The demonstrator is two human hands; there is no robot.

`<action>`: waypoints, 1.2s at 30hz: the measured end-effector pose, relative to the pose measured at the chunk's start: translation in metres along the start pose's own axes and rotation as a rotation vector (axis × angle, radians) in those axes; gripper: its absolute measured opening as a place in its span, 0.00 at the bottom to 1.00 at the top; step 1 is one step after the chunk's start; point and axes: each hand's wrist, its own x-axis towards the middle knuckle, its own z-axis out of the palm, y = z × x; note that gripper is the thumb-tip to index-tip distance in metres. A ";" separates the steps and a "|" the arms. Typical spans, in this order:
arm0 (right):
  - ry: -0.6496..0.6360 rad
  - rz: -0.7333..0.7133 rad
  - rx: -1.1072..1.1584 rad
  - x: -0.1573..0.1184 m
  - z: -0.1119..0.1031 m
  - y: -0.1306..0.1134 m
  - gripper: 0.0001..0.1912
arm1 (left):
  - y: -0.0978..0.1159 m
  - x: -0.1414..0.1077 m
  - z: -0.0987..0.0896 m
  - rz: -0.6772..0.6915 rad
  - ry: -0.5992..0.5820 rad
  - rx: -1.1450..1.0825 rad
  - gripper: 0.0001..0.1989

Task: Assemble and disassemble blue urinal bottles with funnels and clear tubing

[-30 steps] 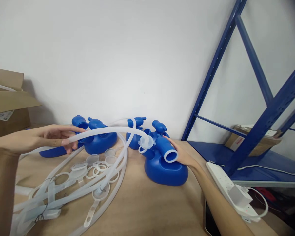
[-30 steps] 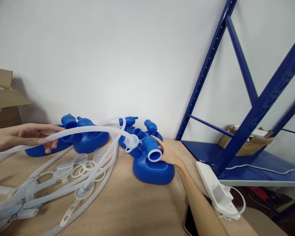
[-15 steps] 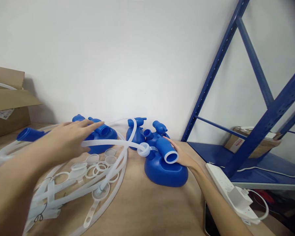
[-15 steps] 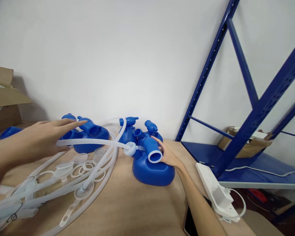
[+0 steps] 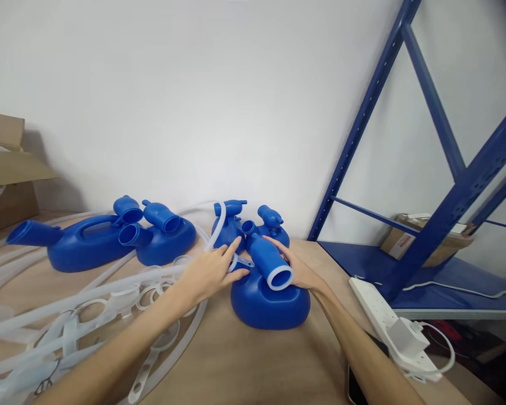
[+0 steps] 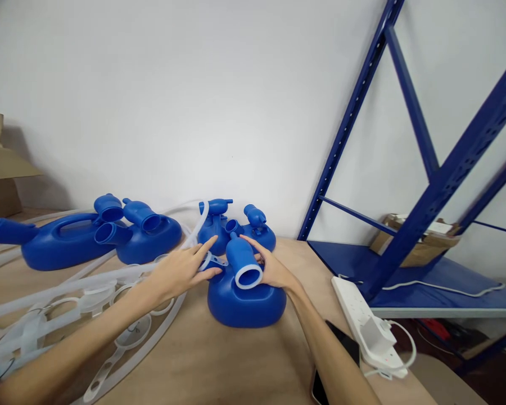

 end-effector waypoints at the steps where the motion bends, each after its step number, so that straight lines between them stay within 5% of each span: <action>1: 0.001 0.001 0.002 0.000 0.000 0.001 0.61 | -0.002 0.001 0.004 -0.022 0.023 -0.091 0.40; 9: -0.024 -0.028 0.042 -0.003 0.002 0.001 0.60 | 0.016 -0.005 0.033 -0.184 0.313 -0.646 0.37; 19: 0.003 -0.045 0.107 -0.010 0.009 -0.004 0.60 | 0.026 -0.012 0.046 -0.095 0.406 -0.232 0.25; 31: 0.008 -0.020 0.118 -0.011 0.009 -0.007 0.61 | 0.039 -0.006 0.026 -0.172 0.232 -0.075 0.23; 36: 0.000 -0.018 0.096 -0.012 0.008 -0.005 0.60 | 0.004 -0.009 0.002 0.076 0.096 -0.315 0.36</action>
